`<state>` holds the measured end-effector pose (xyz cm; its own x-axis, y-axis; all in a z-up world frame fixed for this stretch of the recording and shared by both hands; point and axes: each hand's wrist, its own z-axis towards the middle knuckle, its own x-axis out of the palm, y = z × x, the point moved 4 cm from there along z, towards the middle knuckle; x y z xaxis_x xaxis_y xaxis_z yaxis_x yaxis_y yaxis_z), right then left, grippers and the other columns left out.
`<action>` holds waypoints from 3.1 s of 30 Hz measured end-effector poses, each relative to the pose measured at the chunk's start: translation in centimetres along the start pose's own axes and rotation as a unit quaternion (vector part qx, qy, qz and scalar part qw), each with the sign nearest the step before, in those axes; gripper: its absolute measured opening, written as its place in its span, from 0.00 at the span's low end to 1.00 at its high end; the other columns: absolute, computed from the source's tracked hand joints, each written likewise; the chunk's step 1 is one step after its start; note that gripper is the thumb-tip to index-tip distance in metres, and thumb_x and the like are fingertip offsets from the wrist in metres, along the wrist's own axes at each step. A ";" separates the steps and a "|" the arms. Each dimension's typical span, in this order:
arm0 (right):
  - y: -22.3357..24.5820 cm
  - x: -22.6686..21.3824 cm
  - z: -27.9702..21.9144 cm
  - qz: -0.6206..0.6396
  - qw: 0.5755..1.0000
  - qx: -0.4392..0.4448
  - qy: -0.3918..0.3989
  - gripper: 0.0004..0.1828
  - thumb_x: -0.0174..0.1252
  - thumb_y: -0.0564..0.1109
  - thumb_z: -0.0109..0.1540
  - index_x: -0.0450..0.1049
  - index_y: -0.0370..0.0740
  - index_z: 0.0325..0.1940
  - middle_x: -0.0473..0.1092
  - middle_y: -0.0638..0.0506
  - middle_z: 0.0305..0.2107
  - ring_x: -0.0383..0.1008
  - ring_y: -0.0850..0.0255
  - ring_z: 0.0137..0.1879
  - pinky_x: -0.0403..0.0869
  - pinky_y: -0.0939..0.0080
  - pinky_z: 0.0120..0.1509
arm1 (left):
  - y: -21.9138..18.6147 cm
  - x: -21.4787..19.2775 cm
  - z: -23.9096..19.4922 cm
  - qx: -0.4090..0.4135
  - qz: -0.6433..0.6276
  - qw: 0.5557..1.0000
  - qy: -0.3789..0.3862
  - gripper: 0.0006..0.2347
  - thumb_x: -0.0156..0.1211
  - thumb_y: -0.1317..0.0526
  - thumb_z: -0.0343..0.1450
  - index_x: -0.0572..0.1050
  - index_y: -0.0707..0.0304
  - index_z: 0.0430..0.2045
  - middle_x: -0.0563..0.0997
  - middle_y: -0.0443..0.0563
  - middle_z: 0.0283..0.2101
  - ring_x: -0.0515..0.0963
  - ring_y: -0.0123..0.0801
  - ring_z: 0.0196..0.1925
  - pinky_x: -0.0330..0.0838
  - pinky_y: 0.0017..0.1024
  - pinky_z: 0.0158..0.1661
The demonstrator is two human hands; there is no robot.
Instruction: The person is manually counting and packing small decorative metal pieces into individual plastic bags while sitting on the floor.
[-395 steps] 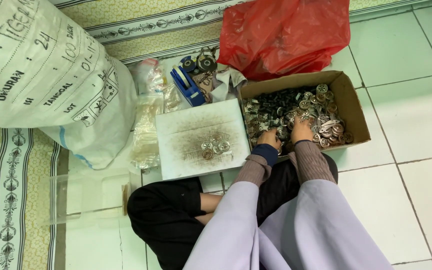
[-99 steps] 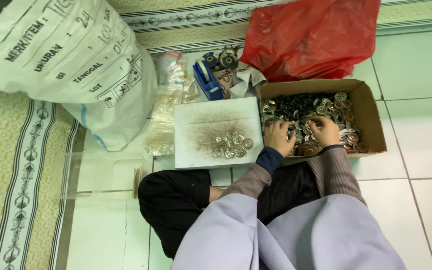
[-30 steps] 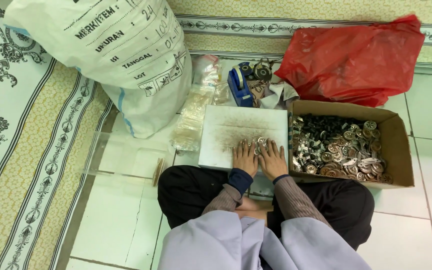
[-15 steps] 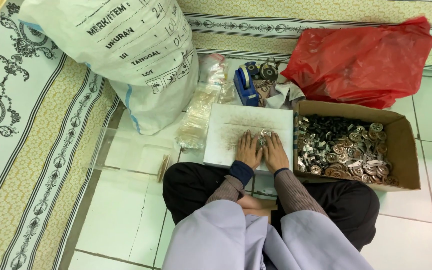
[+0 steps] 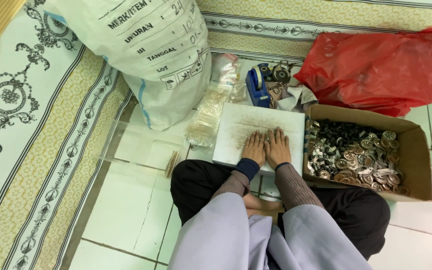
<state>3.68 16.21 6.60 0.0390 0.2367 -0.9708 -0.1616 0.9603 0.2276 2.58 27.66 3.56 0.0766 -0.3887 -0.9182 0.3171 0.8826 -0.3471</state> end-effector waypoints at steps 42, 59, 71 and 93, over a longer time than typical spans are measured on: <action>12.6 -1.4 4.6 0.385 0.921 -0.059 0.002 0.37 0.64 0.63 0.62 0.63 0.49 0.70 0.59 0.40 0.69 0.56 0.42 0.76 0.59 0.40 0.79 | 13.8 -14.0 -4.1 -0.139 0.065 0.881 -0.448 0.04 0.66 0.54 0.70 0.81 0.37 0.36 0.78 0.33 0.42 0.74 0.26 0.46 0.63 0.37 0.53; 5.2 -4.5 -3.3 0.660 0.717 0.171 0.147 0.36 0.66 0.44 0.63 0.61 0.31 0.72 0.67 0.30 0.59 0.71 0.42 0.62 0.72 0.43 0.66 | 2.9 -11.3 -6.4 0.120 -0.206 0.938 -0.250 0.14 0.62 0.68 0.66 0.75 0.62 0.47 0.78 0.53 0.38 0.81 0.43 0.37 0.76 0.34 0.40; 3.1 -5.3 -5.8 0.620 0.763 0.173 0.054 0.31 0.73 0.41 0.58 0.71 0.25 0.62 0.73 0.37 0.43 0.76 0.52 0.46 0.77 0.51 0.54 | 2.3 -8.3 -7.5 0.013 -0.210 0.951 -0.225 0.12 0.72 0.65 0.63 0.79 0.52 0.37 0.81 0.41 0.31 0.82 0.30 0.32 0.76 0.25 0.35; 4.9 -7.0 -0.3 0.507 0.860 0.047 0.028 0.14 0.61 0.50 0.70 0.79 0.38 0.54 0.78 0.39 0.45 0.77 0.45 0.55 0.77 0.47 0.54 | 3.6 -8.6 -7.8 -0.167 -0.389 0.870 -0.253 0.02 0.63 0.66 0.72 0.80 0.63 0.34 0.82 0.56 0.28 0.82 0.43 0.25 0.77 0.32 0.26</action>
<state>2.32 19.18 14.51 -0.1225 0.9547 -0.2711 -0.0049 0.2726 0.9621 -4.36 36.24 8.72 0.3952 -0.8949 -0.2075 0.1732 0.2945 -0.9398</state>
